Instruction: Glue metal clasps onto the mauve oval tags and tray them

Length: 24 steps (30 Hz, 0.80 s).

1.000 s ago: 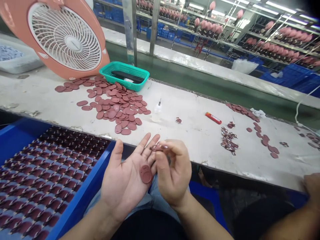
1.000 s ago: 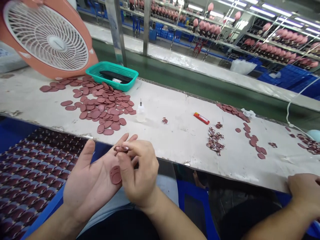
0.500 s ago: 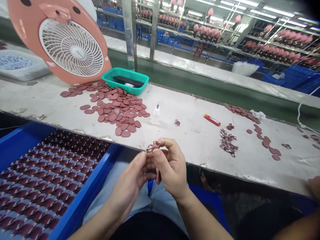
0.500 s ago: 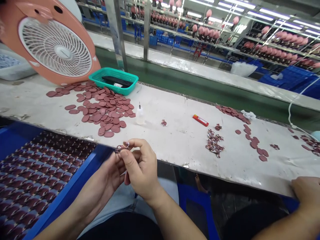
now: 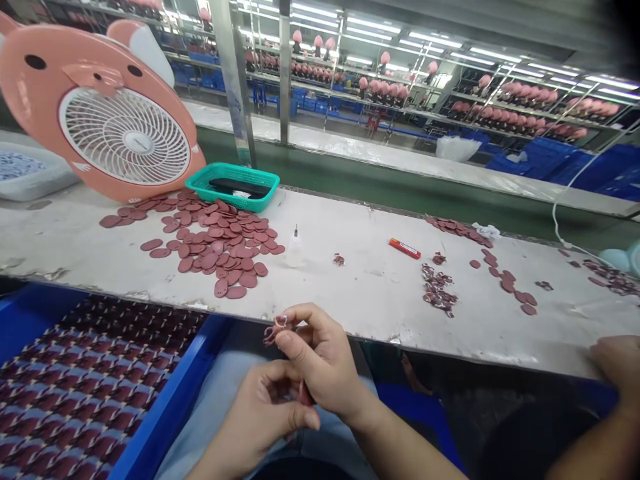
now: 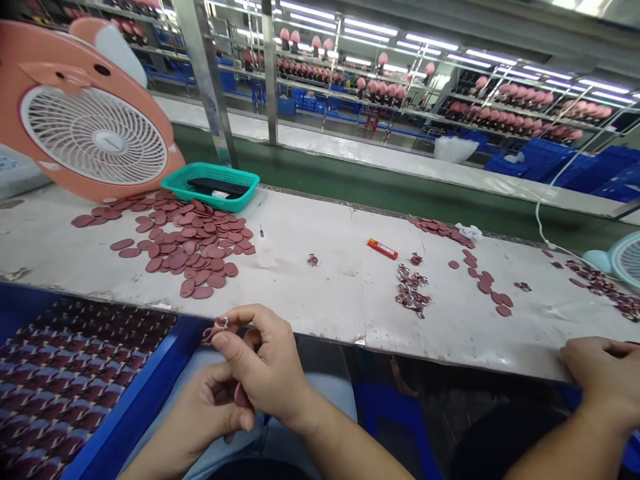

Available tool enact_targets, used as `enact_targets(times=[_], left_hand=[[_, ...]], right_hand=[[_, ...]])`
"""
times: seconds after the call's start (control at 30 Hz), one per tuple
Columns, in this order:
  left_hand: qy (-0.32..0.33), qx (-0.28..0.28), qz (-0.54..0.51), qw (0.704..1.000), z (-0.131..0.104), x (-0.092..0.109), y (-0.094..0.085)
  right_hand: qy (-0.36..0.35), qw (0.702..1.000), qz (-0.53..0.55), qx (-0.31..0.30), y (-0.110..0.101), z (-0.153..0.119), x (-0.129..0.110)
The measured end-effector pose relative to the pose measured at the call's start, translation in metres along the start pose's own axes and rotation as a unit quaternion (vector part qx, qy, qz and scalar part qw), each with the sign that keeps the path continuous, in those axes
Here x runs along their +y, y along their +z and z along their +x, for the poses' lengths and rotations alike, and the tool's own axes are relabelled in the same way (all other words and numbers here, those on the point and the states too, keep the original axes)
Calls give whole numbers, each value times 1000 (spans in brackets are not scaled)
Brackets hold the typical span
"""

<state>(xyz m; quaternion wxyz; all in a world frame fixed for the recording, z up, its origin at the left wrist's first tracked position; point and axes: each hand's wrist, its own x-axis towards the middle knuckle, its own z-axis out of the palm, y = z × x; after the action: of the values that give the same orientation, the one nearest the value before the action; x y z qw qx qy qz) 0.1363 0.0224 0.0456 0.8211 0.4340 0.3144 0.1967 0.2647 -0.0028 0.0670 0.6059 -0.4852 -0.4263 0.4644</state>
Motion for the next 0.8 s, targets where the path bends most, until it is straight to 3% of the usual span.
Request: enact_targets(times=[0.13,0.3,0.4,0.6,0.8], left_hand=[[-65,-31,-46,996,-8,1,-5],[-122,-22,-106,987,-11,1,-4],[-131,-22,-148,980,-11,-5,-6],[-90,-60,-225,968,-19,-10,-17],[-12,-58,-244,968,-28,-4,-20]], right_hand=[[-67,996,-54,-5,1,0,-2],[-187,970,-153,-3,3,-1,-4],[-221,961,-169,4,3,-4,-1],[-113,985,-75,103,-8,-30,-15],[-93,983,-157,0,-4,-45,-40]])
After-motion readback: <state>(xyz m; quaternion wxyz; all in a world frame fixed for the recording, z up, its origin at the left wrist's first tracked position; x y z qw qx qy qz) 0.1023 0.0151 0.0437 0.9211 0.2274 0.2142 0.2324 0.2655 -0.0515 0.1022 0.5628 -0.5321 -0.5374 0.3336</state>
